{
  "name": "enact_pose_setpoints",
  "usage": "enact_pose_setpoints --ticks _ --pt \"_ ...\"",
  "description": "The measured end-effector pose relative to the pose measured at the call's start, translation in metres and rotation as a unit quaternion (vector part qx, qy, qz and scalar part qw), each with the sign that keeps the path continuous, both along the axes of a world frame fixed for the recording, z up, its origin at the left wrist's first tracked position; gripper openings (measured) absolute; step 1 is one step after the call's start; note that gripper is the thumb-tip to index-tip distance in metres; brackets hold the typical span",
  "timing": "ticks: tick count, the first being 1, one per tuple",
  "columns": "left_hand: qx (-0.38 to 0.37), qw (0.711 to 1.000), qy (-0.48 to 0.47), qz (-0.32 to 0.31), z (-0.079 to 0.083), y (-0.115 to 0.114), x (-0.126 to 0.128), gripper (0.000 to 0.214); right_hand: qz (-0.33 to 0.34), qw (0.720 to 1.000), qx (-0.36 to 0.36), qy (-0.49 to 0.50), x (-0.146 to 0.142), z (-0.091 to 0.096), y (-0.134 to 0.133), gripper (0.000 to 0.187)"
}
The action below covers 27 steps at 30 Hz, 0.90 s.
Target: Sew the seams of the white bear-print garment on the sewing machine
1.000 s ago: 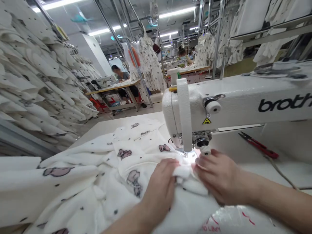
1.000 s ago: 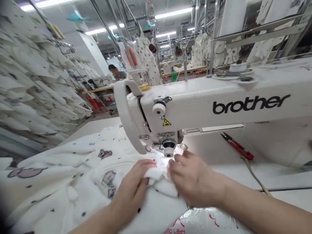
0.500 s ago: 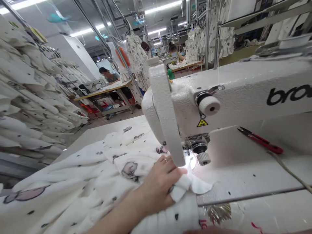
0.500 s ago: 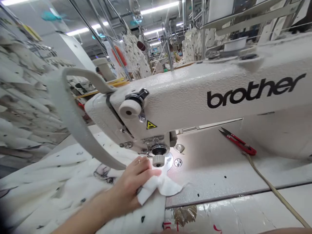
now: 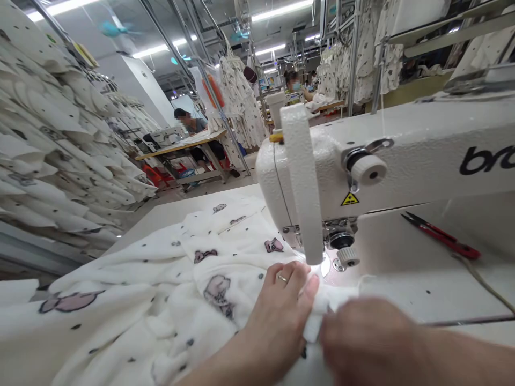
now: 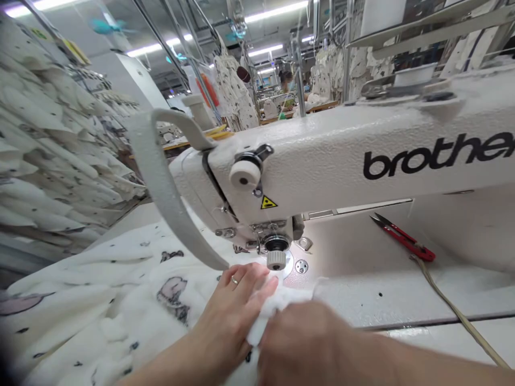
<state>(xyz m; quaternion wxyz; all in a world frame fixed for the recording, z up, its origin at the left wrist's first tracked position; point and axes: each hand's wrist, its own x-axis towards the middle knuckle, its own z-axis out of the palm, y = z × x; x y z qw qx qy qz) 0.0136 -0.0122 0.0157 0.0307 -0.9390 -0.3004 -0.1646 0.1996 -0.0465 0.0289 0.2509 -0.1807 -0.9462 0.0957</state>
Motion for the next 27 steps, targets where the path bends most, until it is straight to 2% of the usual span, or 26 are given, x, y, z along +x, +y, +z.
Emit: enact_pose_setpoints --ticks 3,6,12,15,18,21,27 --pt "-0.010 1.000 0.011 0.006 0.005 -0.001 0.001 0.038 -0.054 0.998 0.017 0.006 0.011 -0.001 0.028 0.027" --pt "-0.017 0.999 0.040 0.006 0.007 -0.002 0.002 0.041 -0.073 0.997 0.016 -0.030 0.014 -0.002 0.041 0.026" --pt "-0.022 0.998 0.065 0.015 0.005 -0.005 0.000 0.045 -0.089 0.993 -0.036 -0.073 0.008 -0.002 0.041 0.024" --pt "-0.065 0.996 0.059 0.007 0.013 -0.003 -0.005 0.051 -0.094 0.992 -0.041 -0.078 0.006 -0.003 0.042 0.025" --pt "-0.098 0.992 0.075 -0.023 0.022 0.002 -0.011 0.042 -0.100 0.993 -0.023 -0.064 0.007 -0.006 0.042 0.027" --pt "-0.067 0.992 0.102 -0.029 0.021 0.005 -0.014 0.041 -0.107 0.992 -0.018 -0.062 0.009 -0.006 0.041 0.028" --pt "-0.028 0.991 0.127 -0.008 0.009 0.001 -0.011 0.053 -0.124 0.990 -0.023 -0.067 0.009 -0.004 0.039 0.029"
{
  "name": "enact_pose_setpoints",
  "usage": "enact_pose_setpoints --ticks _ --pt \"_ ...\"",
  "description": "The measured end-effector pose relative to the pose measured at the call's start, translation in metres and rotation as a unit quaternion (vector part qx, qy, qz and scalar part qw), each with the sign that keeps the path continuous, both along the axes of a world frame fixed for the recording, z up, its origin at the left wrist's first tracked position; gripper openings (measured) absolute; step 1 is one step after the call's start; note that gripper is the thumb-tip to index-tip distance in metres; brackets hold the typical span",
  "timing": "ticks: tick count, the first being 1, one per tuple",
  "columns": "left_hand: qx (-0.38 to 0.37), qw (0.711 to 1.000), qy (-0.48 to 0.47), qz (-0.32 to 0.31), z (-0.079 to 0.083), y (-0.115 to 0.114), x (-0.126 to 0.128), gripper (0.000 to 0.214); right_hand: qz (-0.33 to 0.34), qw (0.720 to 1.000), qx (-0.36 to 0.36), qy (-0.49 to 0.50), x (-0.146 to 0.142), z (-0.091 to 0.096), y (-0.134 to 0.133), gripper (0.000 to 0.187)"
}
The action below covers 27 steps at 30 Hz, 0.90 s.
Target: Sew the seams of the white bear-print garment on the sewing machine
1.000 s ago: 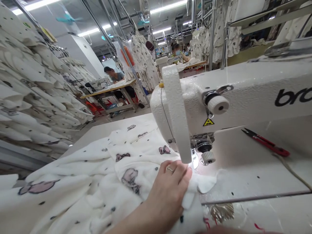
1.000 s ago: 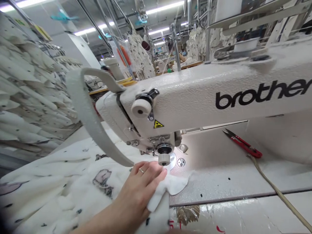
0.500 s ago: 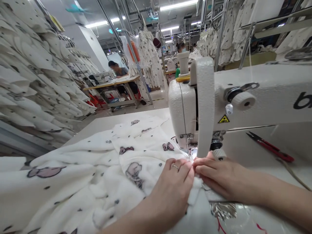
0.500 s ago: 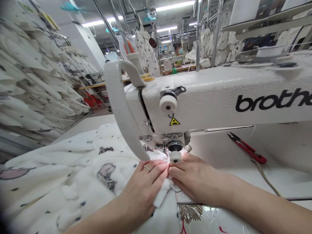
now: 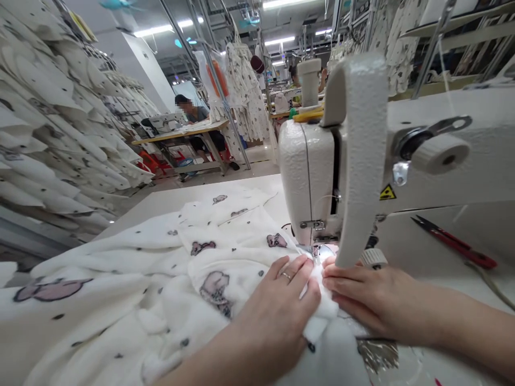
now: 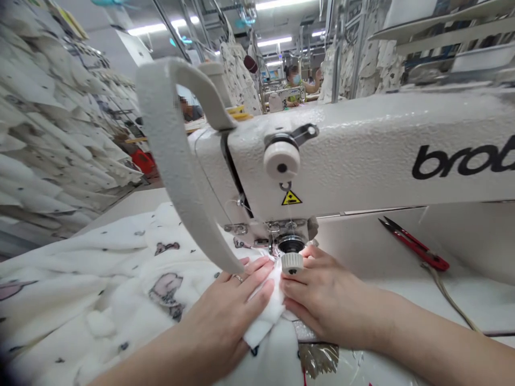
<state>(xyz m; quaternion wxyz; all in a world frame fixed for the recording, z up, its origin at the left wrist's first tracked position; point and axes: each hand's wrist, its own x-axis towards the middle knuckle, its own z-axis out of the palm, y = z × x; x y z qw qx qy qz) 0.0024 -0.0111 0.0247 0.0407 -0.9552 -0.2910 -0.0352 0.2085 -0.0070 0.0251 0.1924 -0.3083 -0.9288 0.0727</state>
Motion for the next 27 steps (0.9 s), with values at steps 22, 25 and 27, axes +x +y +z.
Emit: enact_pose_setpoints --ticks 22,25,27 --pt "0.082 0.974 -0.048 0.207 0.010 -0.012 0.020 0.033 -0.067 0.996 -0.063 0.003 0.004 0.000 0.004 0.030" --pt "0.039 0.963 -0.089 0.250 0.003 -0.019 0.028 0.030 -0.068 0.995 -0.074 0.011 -0.001 0.003 0.002 0.028" --pt "0.041 0.963 -0.130 0.234 -0.005 -0.021 0.027 0.030 -0.069 0.996 -0.053 0.030 -0.004 0.001 0.003 0.025"
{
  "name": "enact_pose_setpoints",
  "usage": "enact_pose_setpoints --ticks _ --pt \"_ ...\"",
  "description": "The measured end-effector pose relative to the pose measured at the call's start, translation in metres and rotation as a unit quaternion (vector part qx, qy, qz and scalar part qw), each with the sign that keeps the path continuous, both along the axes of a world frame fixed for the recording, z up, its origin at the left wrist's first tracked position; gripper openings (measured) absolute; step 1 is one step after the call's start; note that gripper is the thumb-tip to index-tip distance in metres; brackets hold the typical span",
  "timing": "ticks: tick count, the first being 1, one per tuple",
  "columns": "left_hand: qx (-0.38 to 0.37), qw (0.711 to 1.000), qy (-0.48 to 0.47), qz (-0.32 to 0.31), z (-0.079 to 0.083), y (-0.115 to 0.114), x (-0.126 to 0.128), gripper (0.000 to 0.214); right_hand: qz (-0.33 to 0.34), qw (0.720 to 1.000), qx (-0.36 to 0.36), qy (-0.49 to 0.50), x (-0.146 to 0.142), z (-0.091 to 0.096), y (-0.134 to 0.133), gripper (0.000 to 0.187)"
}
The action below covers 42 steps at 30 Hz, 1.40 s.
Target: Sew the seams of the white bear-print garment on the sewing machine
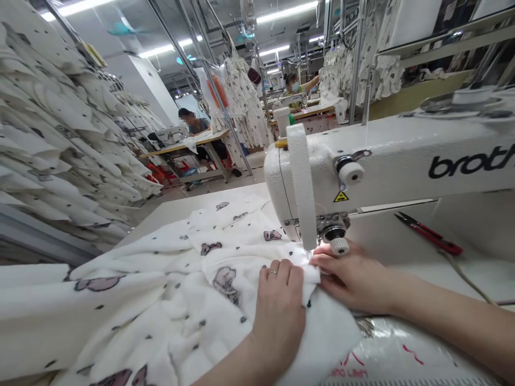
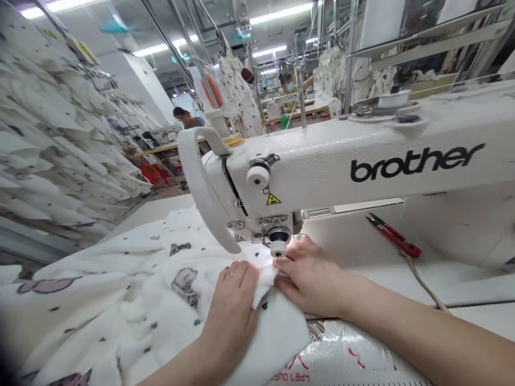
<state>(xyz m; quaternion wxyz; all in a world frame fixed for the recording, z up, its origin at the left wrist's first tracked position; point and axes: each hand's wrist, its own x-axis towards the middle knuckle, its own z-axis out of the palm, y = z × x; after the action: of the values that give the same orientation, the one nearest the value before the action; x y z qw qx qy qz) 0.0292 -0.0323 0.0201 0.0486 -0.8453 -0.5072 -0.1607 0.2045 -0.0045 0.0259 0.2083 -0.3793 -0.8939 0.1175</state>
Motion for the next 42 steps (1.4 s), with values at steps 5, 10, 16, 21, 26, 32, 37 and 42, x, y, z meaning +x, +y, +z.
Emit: enact_pose_setpoints --ticks 5,10,16,21,26,32,37,42 --pt "0.009 0.995 -0.080 -0.057 -0.007 -0.001 -0.020 0.033 -0.012 0.999 0.009 0.029 -0.002 -0.010 0.009 0.025" --pt "0.077 0.979 -0.093 -0.167 0.000 0.007 -0.030 0.034 -0.016 0.999 -0.027 0.031 -0.003 -0.009 0.019 0.023" --pt "-0.063 0.984 -0.139 -0.094 0.004 0.023 -0.024 0.021 -0.035 0.996 -0.076 0.009 -0.005 0.000 0.024 0.024" --pt "-0.025 0.992 -0.096 -0.079 0.002 0.023 -0.012 0.017 -0.044 0.995 -0.091 -0.010 -0.006 0.004 0.025 0.025" --pt "-0.031 0.988 -0.122 -0.091 -0.001 0.020 -0.011 0.019 -0.024 0.997 -0.071 -0.015 -0.005 0.005 0.026 0.028" --pt "0.008 0.986 -0.076 -0.147 0.001 0.022 -0.016 0.022 0.024 0.998 -0.053 -0.016 0.000 0.007 0.028 0.028" --pt "0.054 0.981 -0.002 -0.187 -0.001 0.020 -0.023 0.030 0.078 0.997 -0.005 -0.022 0.006 0.004 0.028 0.029" --pt "0.108 0.970 -0.012 -0.218 -0.001 0.019 -0.025 0.028 0.090 0.993 0.070 -0.025 0.013 -0.005 0.021 0.028"
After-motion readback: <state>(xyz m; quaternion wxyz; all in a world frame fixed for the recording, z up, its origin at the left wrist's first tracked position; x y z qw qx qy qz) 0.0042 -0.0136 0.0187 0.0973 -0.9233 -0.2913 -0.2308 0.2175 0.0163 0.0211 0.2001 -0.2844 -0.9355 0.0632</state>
